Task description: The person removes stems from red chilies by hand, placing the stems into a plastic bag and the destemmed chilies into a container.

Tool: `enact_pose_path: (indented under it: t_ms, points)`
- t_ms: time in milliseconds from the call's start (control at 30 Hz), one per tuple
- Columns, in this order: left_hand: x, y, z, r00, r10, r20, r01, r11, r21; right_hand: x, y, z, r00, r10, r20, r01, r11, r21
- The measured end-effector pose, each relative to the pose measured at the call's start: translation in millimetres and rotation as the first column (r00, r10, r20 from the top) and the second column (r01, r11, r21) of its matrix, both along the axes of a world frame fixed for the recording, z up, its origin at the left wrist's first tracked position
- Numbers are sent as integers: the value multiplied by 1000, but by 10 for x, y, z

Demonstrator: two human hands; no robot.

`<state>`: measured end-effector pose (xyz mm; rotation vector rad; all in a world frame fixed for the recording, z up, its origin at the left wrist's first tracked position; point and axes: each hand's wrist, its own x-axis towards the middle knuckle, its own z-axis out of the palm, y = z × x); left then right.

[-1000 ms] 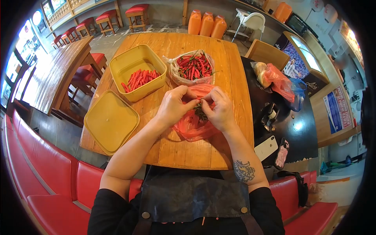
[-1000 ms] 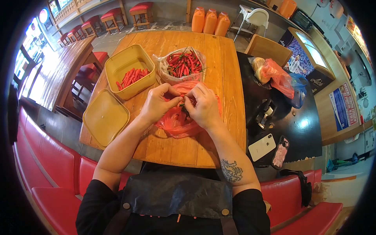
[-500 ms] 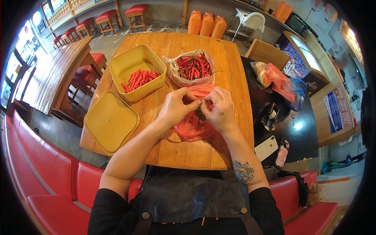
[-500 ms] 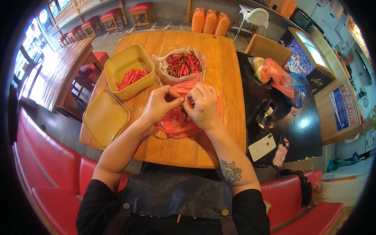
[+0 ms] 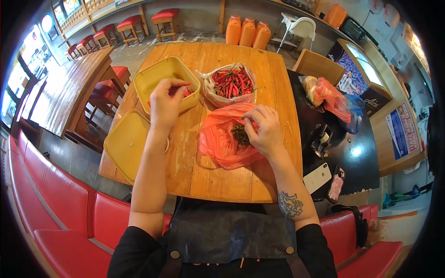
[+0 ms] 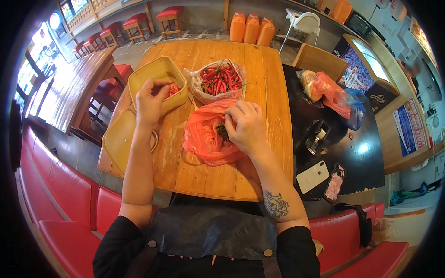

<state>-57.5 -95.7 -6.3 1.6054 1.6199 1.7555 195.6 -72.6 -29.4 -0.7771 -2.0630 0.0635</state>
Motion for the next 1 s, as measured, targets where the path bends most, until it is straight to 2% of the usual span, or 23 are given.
enact_pose_path:
  t_ms: [67,133,167,200,300,333,367,400,467,533,567,633,667,733,1000]
  points:
    - [-252,68,-93,984,114,-137,-117,993,-17,4,-15,-4,998,8,66,-8,1000,-5]
    - [-350,104,-152,988,124,-91,-129,991,-47,13,-22,1,997,10,79,-8,1000,-21]
    - [-349,105,-137,906,281,-315,-256,959,118,13,-21,7,995,4,96,0,999,-41]
    - [-343,103,-127,752,442,-489,-330,894,302,11,-23,12,996,5,94,-1,999,-40]
    - [-172,63,-3,735,448,-509,-334,893,303,24,-17,22,994,-5,107,10,999,-41]
    - [-87,98,41,736,444,-510,-328,894,306,11,-11,-4,995,5,96,-2,1000,-31]
    - [15,143,78,894,215,-392,-199,977,82,5,-11,-31,996,17,88,-15,1000,-22]
    - [118,197,101,978,-5,-207,-20,993,-118,-1,-9,-49,996,16,90,-14,1000,-21]
    - [340,379,107,944,-162,-286,120,980,-158,-35,-15,-80,993,51,104,-41,995,-94]
    - [458,649,48,823,-200,-532,77,966,-245,-33,-27,-78,991,69,117,-57,993,-101]
    - [499,789,-25,821,-195,-537,74,968,-239,-31,-28,-76,988,81,130,-67,992,-111]
    - [556,1028,-185,684,-111,-721,-121,958,-262,-33,-7,-86,990,86,113,-75,993,-95]
    - [585,1074,-213,683,-110,-723,-121,958,-260,-27,0,-99,991,88,102,-79,993,-87]
    - [632,1170,-270,579,-9,-816,-214,963,-163,-14,27,-120,991,79,104,-70,993,-90]
    - [603,1071,-65,750,-84,-656,-115,960,-254,8,34,-129,991,90,97,-82,993,-87]
